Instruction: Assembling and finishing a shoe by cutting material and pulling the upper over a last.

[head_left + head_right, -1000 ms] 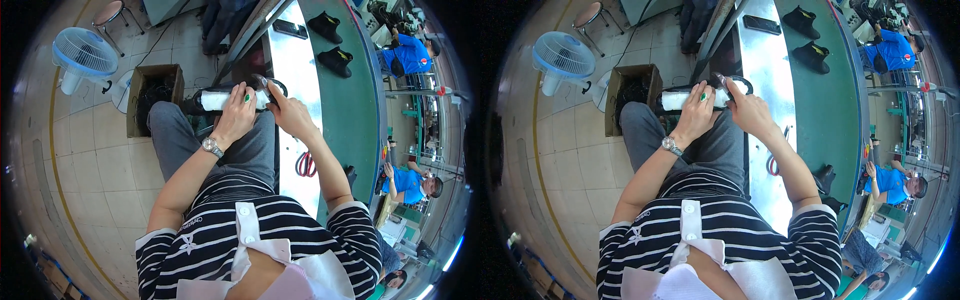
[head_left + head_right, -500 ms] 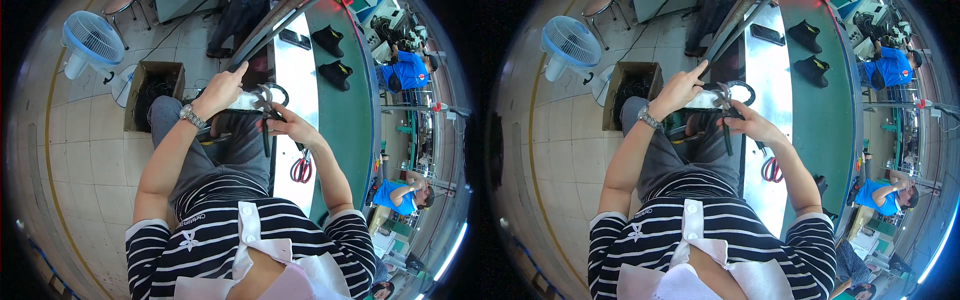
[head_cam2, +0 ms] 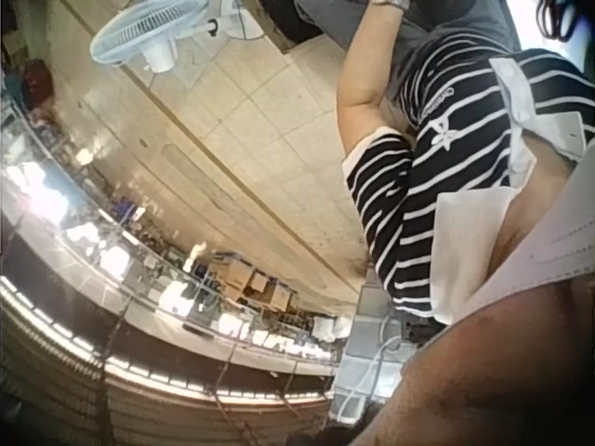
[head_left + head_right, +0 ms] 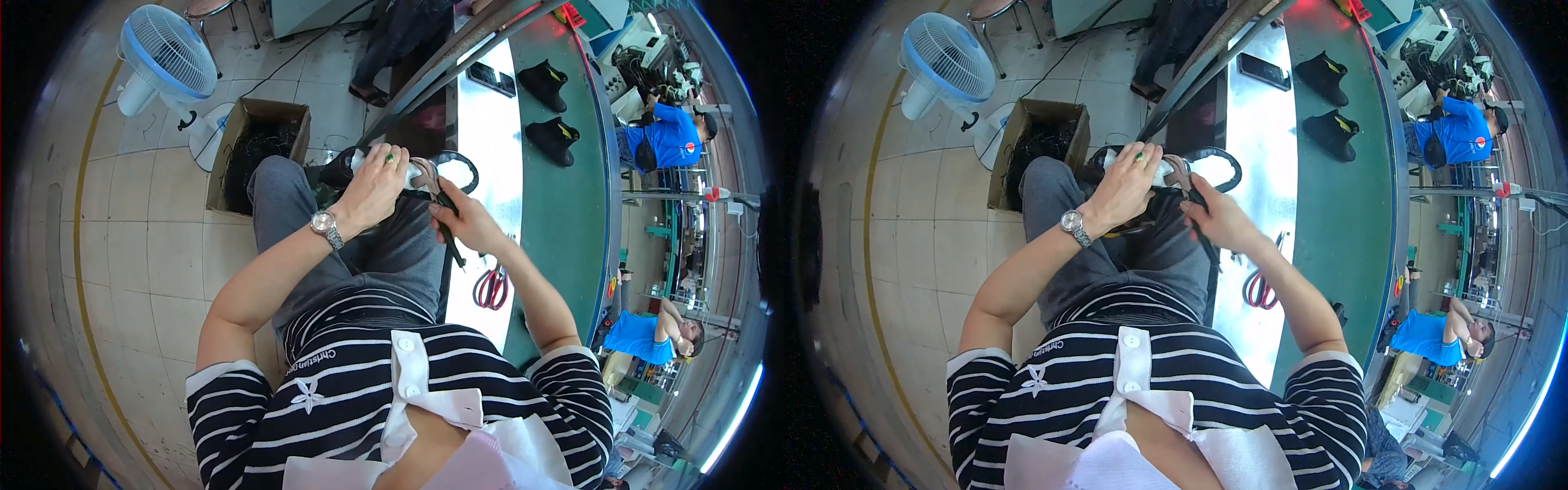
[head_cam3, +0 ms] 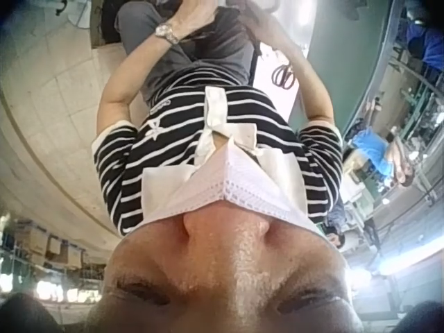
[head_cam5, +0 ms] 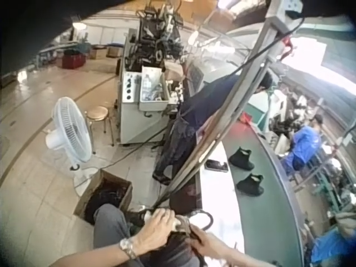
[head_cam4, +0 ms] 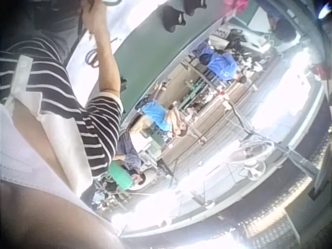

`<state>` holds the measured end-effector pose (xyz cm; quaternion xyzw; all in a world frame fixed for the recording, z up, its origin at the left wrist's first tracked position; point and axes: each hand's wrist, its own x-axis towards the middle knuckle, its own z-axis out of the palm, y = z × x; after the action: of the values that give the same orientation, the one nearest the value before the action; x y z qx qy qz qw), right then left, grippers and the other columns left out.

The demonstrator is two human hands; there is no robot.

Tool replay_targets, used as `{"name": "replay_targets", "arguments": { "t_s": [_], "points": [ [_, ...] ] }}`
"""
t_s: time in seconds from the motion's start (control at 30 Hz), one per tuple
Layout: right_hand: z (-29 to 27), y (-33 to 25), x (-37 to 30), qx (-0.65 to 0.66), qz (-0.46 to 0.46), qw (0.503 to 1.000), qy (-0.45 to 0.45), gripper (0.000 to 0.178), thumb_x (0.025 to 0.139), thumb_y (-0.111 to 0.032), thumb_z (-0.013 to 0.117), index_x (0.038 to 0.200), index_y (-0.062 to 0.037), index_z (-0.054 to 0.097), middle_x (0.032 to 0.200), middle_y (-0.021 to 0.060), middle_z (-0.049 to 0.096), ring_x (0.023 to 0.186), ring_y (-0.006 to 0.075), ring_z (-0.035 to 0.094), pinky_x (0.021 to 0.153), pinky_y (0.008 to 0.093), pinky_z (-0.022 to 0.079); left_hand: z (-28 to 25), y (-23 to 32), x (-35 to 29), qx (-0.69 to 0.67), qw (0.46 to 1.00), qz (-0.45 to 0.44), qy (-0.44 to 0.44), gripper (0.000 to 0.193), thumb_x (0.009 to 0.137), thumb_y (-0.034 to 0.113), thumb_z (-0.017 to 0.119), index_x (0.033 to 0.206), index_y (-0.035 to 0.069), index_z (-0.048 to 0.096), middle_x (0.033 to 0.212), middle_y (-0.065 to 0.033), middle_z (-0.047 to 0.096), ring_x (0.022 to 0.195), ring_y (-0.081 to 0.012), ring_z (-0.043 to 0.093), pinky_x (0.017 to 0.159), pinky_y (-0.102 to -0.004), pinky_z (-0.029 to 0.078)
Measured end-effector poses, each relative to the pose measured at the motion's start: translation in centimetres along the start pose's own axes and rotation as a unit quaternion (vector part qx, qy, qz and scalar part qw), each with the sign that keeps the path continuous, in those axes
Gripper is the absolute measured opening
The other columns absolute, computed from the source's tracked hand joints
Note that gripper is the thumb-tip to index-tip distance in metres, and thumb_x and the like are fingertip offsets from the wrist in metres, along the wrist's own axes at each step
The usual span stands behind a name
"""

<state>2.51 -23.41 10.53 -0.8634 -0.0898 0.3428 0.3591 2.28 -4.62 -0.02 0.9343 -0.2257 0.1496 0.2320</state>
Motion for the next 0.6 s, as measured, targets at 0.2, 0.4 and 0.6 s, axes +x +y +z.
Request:
{"name": "replay_targets", "arguments": {
  "t_s": [0.2, 0.4, 0.6],
  "points": [
    [-2.2, -3.9, 0.3, -0.167, -0.114, 0.959, 0.199, 0.060, 0.091, -0.015, 0.057, 0.145, -0.0082, 0.031, 0.073, 0.0212, 0.066, 0.071, 0.0397, 0.067, 0.065, 0.0455, 0.050, 0.1, 0.3, -0.9, 0.132, 0.991, 0.011, -0.001, 0.054, 0.081, 0.009, 0.055, 0.129, -0.012, 0.044, 0.131, -0.0268, 0.048, 0.127, -0.0391, 0.042, 0.111, -0.0455, 0.030],
    [-0.6, -0.9, 3.0, -0.418, -0.076, 0.897, 0.120, 0.067, 0.092, -0.017, 0.053, 0.149, -0.0137, 0.017, 0.068, 0.0207, 0.065, 0.062, 0.0434, 0.064, 0.060, 0.0510, 0.051, 0.7, 0.2, -0.8, 0.150, 0.989, 0.013, 0.006, 0.051, 0.085, 0.011, 0.049, 0.131, -0.013, 0.042, 0.134, -0.0284, 0.046, 0.129, -0.0403, 0.042, 0.112, -0.0462, 0.029],
    [2.0, -0.9, 3.0, -0.368, -0.054, 0.904, 0.210, 0.066, 0.091, -0.016, 0.054, 0.149, -0.0147, 0.021, 0.064, 0.0206, 0.064, 0.061, 0.0431, 0.064, 0.058, 0.0496, 0.050, 0.7, 0.7, -0.9, 0.135, 0.990, 0.014, 0.047, 0.045, 0.084, 0.008, 0.050, 0.123, -0.014, 0.047, 0.129, -0.0273, 0.050, 0.127, -0.0392, 0.045, 0.111, -0.0453, 0.031]
  ]
}}
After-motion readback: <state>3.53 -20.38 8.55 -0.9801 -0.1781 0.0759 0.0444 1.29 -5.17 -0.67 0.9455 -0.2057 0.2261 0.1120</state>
